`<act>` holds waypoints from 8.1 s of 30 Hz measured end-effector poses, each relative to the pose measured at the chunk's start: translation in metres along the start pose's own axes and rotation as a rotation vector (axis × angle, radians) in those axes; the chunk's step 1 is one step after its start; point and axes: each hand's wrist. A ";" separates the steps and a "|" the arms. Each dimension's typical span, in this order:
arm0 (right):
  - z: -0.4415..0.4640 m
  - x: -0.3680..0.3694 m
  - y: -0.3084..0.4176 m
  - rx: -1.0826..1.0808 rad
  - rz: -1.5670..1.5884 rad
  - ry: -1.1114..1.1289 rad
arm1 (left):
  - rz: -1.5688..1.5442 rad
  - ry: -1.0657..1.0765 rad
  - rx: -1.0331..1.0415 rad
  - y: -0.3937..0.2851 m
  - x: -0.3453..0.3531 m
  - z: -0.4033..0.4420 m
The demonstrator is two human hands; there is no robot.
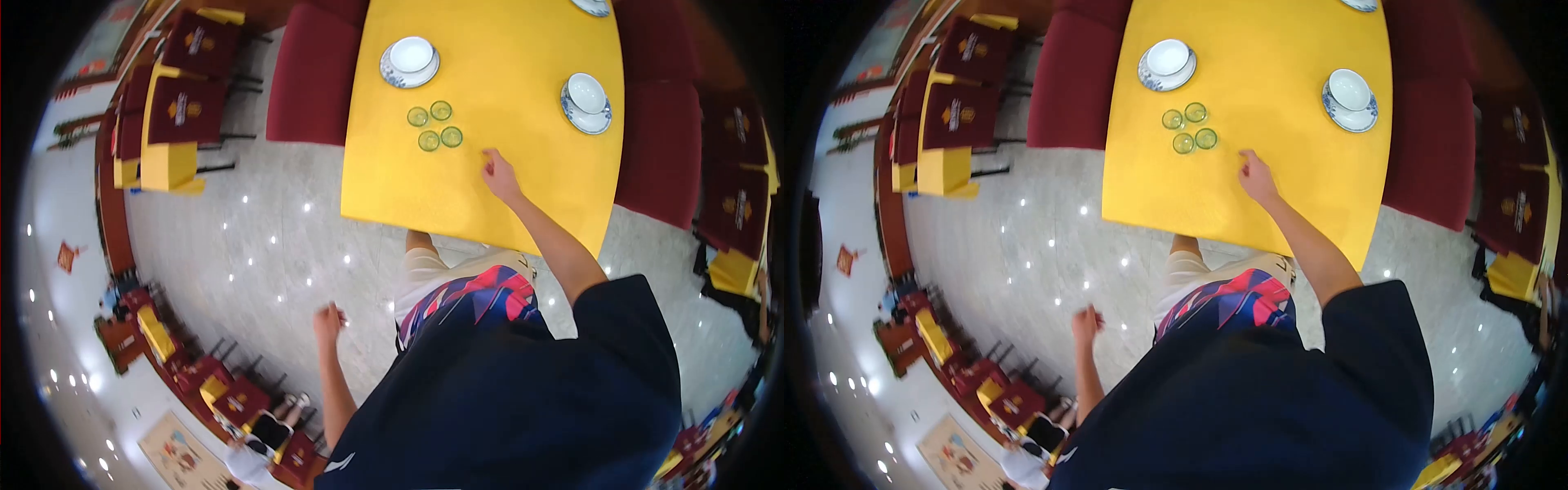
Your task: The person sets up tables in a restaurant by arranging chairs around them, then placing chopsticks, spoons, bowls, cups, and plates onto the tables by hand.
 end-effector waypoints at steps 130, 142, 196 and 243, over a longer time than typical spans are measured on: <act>0.240 0.915 0.627 1.424 1.495 -1.404 | 0.133 1.452 0.877 -0.894 0.107 0.386; -0.070 0.818 0.500 1.331 1.327 -2.081 | 0.211 1.436 0.849 -0.635 0.037 0.316; -0.530 0.061 0.044 1.309 0.629 -0.707 | -0.448 0.925 0.347 -0.348 0.357 0.011; 0.121 -0.299 -0.070 0.638 0.325 -0.196 | -0.645 0.252 0.249 -0.374 0.366 -0.042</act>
Point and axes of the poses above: each hand's wrist, its own z-axis towards the middle knuckle, its own x-axis out of the palm, y = z × x, and after that the axes turned 3 degrees about -y, right-handed
